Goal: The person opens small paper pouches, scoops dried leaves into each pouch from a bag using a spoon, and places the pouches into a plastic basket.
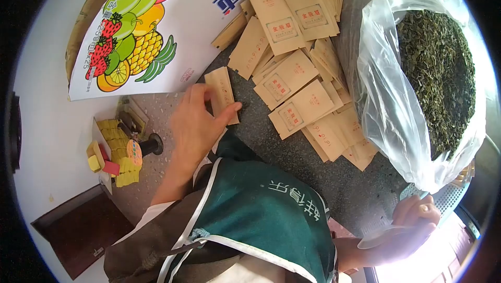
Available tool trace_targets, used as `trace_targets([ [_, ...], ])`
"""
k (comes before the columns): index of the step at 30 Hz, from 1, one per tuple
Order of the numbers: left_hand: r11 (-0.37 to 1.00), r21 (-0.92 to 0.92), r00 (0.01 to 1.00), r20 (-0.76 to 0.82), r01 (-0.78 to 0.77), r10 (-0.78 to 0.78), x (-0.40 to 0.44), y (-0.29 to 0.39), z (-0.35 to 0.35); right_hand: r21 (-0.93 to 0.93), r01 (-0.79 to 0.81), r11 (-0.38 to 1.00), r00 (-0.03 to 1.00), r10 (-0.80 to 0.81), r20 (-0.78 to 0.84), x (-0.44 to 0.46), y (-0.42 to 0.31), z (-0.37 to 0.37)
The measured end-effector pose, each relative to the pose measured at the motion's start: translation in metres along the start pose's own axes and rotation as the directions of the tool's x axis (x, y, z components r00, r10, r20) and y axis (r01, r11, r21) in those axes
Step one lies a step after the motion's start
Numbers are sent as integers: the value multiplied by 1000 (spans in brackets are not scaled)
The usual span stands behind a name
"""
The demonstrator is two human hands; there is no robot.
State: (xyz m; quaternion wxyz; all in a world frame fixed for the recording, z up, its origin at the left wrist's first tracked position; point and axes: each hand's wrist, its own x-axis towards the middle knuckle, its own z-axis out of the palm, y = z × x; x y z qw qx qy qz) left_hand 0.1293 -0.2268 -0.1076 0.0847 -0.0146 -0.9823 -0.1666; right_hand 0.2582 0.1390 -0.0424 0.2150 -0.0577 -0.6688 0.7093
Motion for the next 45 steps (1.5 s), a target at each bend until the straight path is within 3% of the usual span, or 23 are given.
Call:
trace_targets([
  [3, 996, 82, 999, -29, -32, 34, -2, -3, 4, -6, -26, 1000, 997, 26, -78, -2, 2, 1],
  [6, 998, 10, 998, -4, -60, 60, -12, -14, 1, 7, 16, 1000, 1000, -16, 19, 0, 4, -5],
  [8, 908, -358, 971, 172, 217, -164, -19, -23, 3, 3, 4, 1000, 1000, -4, -5, -1, 2, 0],
  [10, 858, -446, 963, 204, 254, -179, -23, -29, 4, -6, -10, 1000, 1000, 10, -28, -4, 1, 2],
  [12, 798, -532, 955, 232, 282, -183, -23, -28, 0, 8, -12, 1000, 977, 14, -211, -8, 2, 1],
  [13, 741, -614, 956, 264, 271, -130, -19, -24, -8, 6, -8, 1000, 977, 9, -214, -7, 2, 7],
  [15, 674, -693, 955, 289, 254, -62, -10, -14, -17, 178, 27, 984, 799, 86, -595, -6, 0, 23],
  [16, 604, -762, 959, 283, 233, -13, -4, -6, -19, 173, 38, 984, 793, 76, -604, -7, 1, 14],
  [17, 523, -825, 961, 274, 213, 41, 3, 3, -22, 40, 15, 999, 890, 5, -457, -6, 2, -1],
  [18, 528, -828, 950, 290, 189, 113, 11, 12, -29, -104, 15, 994, 955, -45, -293, -10, 1, -15],
  [19, 516, -839, 947, 287, 175, 146, 18, 19, -29, -6, -97, 995, 952, 92, -292, -9, -13, -16],
  [21, 417, -909, 917, 178, 15, 357, 31, 34, -28, -270, 20, 963, 997, -39, -64, -4, -24, 0],
  [22, 402, -915, 893, 153, -34, 424, 36, 47, -22, -143, -45, 989, 993, 29, -115, -2, -27, -3],
  [23, 380, -924, 875, 147, -45, 461, 40, 57, -19, -11, 42, 999, 998, -41, 46, 9, -29, 5],
  [25, 328, -906, 842, -55, -269, 537, 47, 76, -15, 0, 88, 996, 992, -88, 86, 22, -44, 29],
  [26, 339, -887, 827, -78, -312, 557, 49, 81, -14, -17, 102, 995, 993, -101, 64, 24, -46, 44],
  [28, 323, -858, 800, -154, -399, 580, 51, 89, -12, -250, 213, 945, 945, -264, -193, 30, -47, 69],
  [30, 351, -750, 770, -316, -561, 555, 53, 100, -21, -248, 250, 936, 935, -299, -189, 35, -58, 80],
  [31, 341, -750, 764, -322, -567, 560, 54, 102, -21, -247, 259, 934, 934, -307, -182, 38, -59, 83],
  [34, 389, -522, 641, -496, -759, 586, 58, 101, -17, -250, 213, 945, 949, -261, -178, 46, -61, 94],
  [36, 406, -475, 620, -507, -781, 599, 62, 101, -21, -186, 154, 970, 966, -188, -179, 49, -62, 97],
  [42, 438, -350, 561, -507, -828, 655, 67, 104, -28, -59, 173, 983, 981, -177, -74, 55, -50, 93],
  [45, 385, -382, 539, -506, -840, 674, 70, 112, -21, -113, 165, 980, 986, -165, 12, 56, -41, 100],
])
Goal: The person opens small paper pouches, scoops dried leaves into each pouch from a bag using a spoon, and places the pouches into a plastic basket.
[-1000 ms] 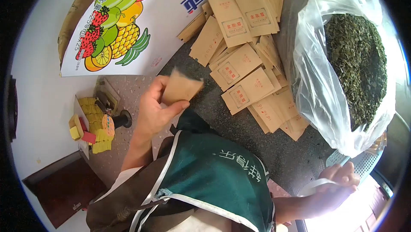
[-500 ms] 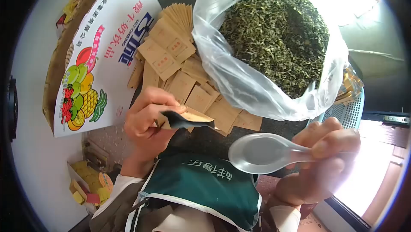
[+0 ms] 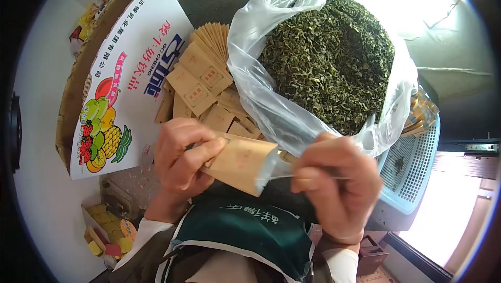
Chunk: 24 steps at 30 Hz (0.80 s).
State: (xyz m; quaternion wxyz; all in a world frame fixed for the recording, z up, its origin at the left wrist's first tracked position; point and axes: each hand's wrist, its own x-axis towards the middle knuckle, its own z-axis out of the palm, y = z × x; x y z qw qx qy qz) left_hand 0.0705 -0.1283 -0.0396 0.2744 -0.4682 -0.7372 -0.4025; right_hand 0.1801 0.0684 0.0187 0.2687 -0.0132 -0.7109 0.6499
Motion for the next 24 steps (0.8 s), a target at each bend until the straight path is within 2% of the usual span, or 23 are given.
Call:
trace_targets([
  [1, 998, -65, 1000, -9, -15, 14, 1, -1, 6, -41, -81, 996, 995, 84, 53, -1, -3, 0],
  [2, 998, -64, 1000, -12, -17, 16, 3, -2, 10, -103, 8, 995, 990, 6, 141, 0, 2, -2],
  [4, 978, -180, 984, 158, 109, -81, 4, -1, 15, -147, 181, 972, 960, -143, 240, 3, 6, -1],
  [5, 968, -203, 962, 258, 148, -93, 7, -1, 13, -147, 183, 972, 960, -145, 240, 5, 4, -1],
  [6, 968, -205, 962, 257, 146, -91, 13, 1, 11, -246, 263, 933, 948, -201, 248, 7, 2, -2],
  [7, 971, -192, 940, 335, 142, -71, 20, 4, 8, -343, 337, 877, 931, -255, 261, 8, 0, -3],
  [8, 974, -182, 911, 410, 134, -48, 27, 8, 6, -350, 338, 873, 931, -257, 258, 7, -1, -5],
  [10, 969, -203, 908, 417, 138, -42, 33, 9, 7, -384, 357, 851, 928, -279, 246, 7, 0, -10],
  [12, 909, -370, 900, 436, 191, -11, 33, 7, 11, -377, 398, 837, 913, -319, 255, 7, 2, -16],
  [13, 908, -377, 901, 433, 180, 1, 33, 8, 12, -332, 380, 863, 921, -318, 226, 6, 4, -18],
  [15, 788, -495, 853, 518, 366, -70, 33, 13, 15, -243, 346, 906, 935, -313, 167, 5, 7, -21],
  [16, 788, -499, 853, 517, 361, -63, 35, 14, 15, -248, 348, 904, 935, -315, 163, 2, 6, -23],
  [18, 723, -555, 820, 572, 411, -27, 39, 16, 17, -137, 135, 981, 991, -133, 29, -3, 3, -26],
  [20, 737, -566, 837, 547, 369, 0, 43, 16, 22, -115, 93, 989, 996, -94, -6, -5, -3, -28],
  [22, 749, -578, 855, 518, 323, 31, 47, 19, 27, 38, -136, 990, 986, 139, -88, -5, -10, -30],
  [24, 745, -581, 868, 497, 329, 4, 52, 22, 31, 55, -143, 988, 986, 147, -78, -3, -11, -38],
])
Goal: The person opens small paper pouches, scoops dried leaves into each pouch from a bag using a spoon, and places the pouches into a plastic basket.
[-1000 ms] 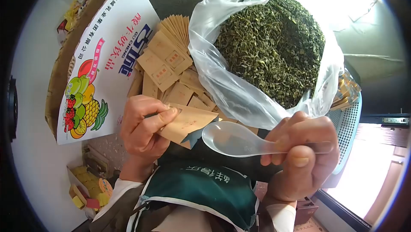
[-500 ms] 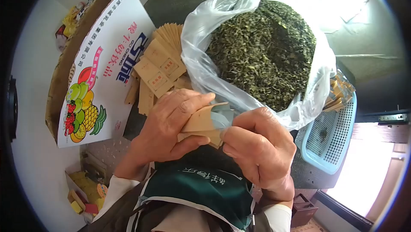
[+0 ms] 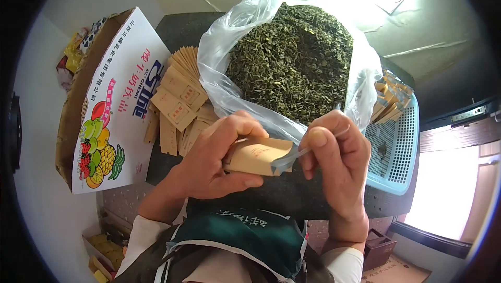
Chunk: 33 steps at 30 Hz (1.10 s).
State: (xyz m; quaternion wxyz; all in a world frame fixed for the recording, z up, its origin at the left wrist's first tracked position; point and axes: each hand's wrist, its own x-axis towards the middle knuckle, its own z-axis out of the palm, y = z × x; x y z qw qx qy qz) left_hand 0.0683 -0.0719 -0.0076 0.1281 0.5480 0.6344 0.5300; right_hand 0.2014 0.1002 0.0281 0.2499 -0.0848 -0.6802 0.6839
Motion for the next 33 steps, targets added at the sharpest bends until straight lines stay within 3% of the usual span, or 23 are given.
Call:
trace_targets([
  [2, 999, -25, 1000, 5, 20, -20, 6, 2, 3, -83, -69, 994, 997, 67, -27, 1, -6, -4],
  [4, 998, -42, 999, -8, 44, -44, 16, 5, 5, -139, -12, 990, 999, 6, -40, 2, -13, -5],
  [6, 996, 78, 997, -57, -45, 49, 31, 9, 6, -451, 178, 875, 978, -209, -20, 5, -18, -8],
  [8, 986, 149, 989, -115, -72, 90, 44, 6, 11, -515, 262, 816, 956, -293, 21, 13, -19, -11],
  [10, 998, 58, 993, -114, -14, 20, 58, -1, 14, -634, 298, 713, 943, -323, 80, 24, -21, -18],
  [11, 997, 75, 989, -138, -35, 45, 61, -2, 14, -551, 242, 799, 966, -252, 59, 28, -26, -17],
  [12, 994, 94, 986, -151, -56, 70, 64, -4, 16, -548, 272, 791, 957, -280, 72, 32, -28, -18],
  [14, 967, -253, 989, -144, -7, -30, 72, -9, 17, -408, 184, 894, 981, -193, 19, 42, -30, -20],
  [16, 975, -220, 983, -181, -24, -16, 74, -9, 16, -417, 198, 887, 979, -202, 34, 50, -30, -23],
  [18, 899, -437, 979, -165, 37, -121, 77, -19, 16, -367, 203, 908, 978, -208, 26, 62, -25, -26],
  [23, 931, -341, 942, -335, -130, 9, 81, -32, 13, -305, 156, 939, 982, -180, -52, 86, -18, -21],
  [28, 969, -240, 936, -351, -52, -37, 79, -27, 0, -282, 134, 950, 987, -154, -48, 105, -17, -33],
  [30, 973, -219, 932, -361, -68, -16, 80, -28, 0, -136, 30, 990, 994, -44, -102, 107, -24, -31],
  [33, 983, -163, 917, -400, -84, 12, 81, -26, 1, -202, -10, 979, 998, -4, -66, 104, -20, -14],
])
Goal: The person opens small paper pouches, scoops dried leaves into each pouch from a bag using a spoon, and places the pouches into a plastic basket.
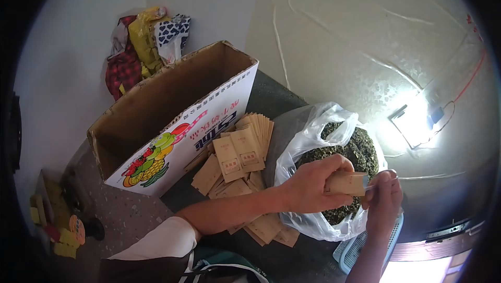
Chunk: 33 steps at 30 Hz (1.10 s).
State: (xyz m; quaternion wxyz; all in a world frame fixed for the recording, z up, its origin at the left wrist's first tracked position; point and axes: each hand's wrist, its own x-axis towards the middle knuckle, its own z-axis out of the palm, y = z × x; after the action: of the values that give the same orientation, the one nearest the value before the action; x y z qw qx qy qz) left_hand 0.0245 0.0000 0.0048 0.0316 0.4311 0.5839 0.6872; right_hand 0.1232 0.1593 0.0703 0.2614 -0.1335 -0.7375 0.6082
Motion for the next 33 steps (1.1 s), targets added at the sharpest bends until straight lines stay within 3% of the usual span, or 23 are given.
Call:
trace_targets([
  [1, 998, 54, 999, -13, -40, 40, 0, 1, 0, -61, -16, 998, 1000, 17, 20, -3, 1, 4],
  [2, 998, 55, 999, -8, -30, 31, 0, 1, -1, -178, 131, 975, 991, -122, 58, -4, 3, 5],
  [3, 998, 57, 1000, -15, -22, 23, -1, 1, -1, -177, 125, 976, 991, -115, 67, -7, 4, 5],
  [5, 999, -14, 999, 16, 42, -42, -1, 1, -3, -367, 311, 877, 950, -280, 137, -12, 3, 3],
  [11, 1000, -11, 1000, 4, -28, 29, -1, -8, 3, -338, 260, 904, 966, -241, 97, -13, 3, -19],
  [15, 999, 26, 999, 15, -42, 41, 2, -9, -2, -277, 222, 935, 967, -248, -63, -9, 1, -49],
  [19, 993, -108, 999, 23, 40, -37, 2, -14, -3, -469, 46, 882, 979, -133, -153, -16, 3, -69],
  [21, 989, -149, 997, 75, 12, -1, 4, -20, -4, -591, -67, 804, 998, 41, -57, -23, 2, -57],
  [22, 966, -244, 995, 80, 85, -67, 5, -21, -2, -712, -55, 700, 996, 93, 14, -24, 8, -53],
  [23, 931, -326, 986, 90, 163, -141, 4, -19, 0, -720, -21, 694, 993, 100, 67, -27, 11, -38],
  [25, 968, -237, 995, 85, 80, -61, 7, -17, -4, -634, -57, 772, 988, 136, 78, -25, 27, -23],
  [29, 941, -291, 982, 122, 172, -142, 5, -10, -8, -514, -62, 856, 988, 124, 88, -9, 49, -2],
  [33, 957, -258, 991, 74, 131, -116, 9, -11, -12, -374, -114, 920, 991, 134, 26, 14, 76, -5],
])
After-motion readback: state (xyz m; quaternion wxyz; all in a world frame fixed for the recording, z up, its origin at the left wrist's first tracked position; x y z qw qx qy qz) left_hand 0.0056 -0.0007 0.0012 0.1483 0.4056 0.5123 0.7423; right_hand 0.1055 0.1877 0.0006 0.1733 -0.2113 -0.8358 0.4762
